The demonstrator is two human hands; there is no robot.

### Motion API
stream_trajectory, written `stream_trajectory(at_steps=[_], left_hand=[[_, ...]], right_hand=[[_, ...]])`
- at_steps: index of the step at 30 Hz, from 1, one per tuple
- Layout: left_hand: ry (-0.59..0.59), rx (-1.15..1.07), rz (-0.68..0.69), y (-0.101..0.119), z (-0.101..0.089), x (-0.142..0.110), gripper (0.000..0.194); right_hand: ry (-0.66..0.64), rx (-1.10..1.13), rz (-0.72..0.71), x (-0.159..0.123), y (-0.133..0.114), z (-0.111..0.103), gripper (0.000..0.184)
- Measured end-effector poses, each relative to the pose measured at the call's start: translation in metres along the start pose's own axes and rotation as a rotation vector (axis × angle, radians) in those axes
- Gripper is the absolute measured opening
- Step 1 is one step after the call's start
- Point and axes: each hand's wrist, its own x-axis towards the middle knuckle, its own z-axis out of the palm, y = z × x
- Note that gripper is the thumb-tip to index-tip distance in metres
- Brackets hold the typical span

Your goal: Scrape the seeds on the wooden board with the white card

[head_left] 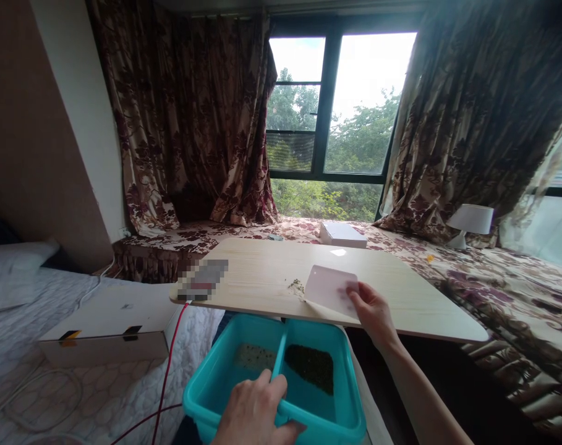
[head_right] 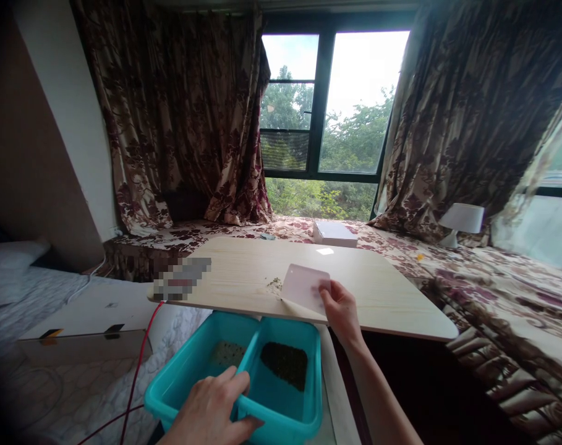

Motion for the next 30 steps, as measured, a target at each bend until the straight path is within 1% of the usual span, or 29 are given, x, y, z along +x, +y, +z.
stream_trajectory(at_steps=[3, 6, 11, 14, 20, 26, 30], left_hand=[[0.036, -0.014, 0.035, -0.003, 0.003, 0.0, 0.021], [0.057, -0.004, 0.04, -0.005, 0.004, 0.001, 0.021], [0.015, -0.016, 0.031, -0.002, 0.001, 0.0, 0.023], [0.024, -0.024, 0.027, -0.002, -0.001, -0.001, 0.021], [0.115, -0.004, -0.042, -0.01, 0.004, 0.002, 0.016], [0.256, -0.073, -0.01, -0.027, 0.01, 0.005, 0.012], [0.28, -0.105, -0.011, -0.033, 0.009, 0.004, 0.012]], right_hand=[[-0.015, -0.005, 0.001, -0.003, -0.001, -0.002, 0.031], [-0.011, -0.01, 0.006, -0.005, -0.003, -0.006, 0.032], [-0.003, -0.036, 0.012, -0.006, -0.003, -0.012, 0.032], [0.009, -0.032, 0.014, -0.006, 0.0, -0.012, 0.035], [-0.052, 0.075, 0.031, -0.006, 0.002, 0.001, 0.043], [-0.117, 0.119, 0.054, -0.007, 0.003, 0.013, 0.043], [-0.17, 0.146, 0.091, -0.012, -0.001, 0.015, 0.04]])
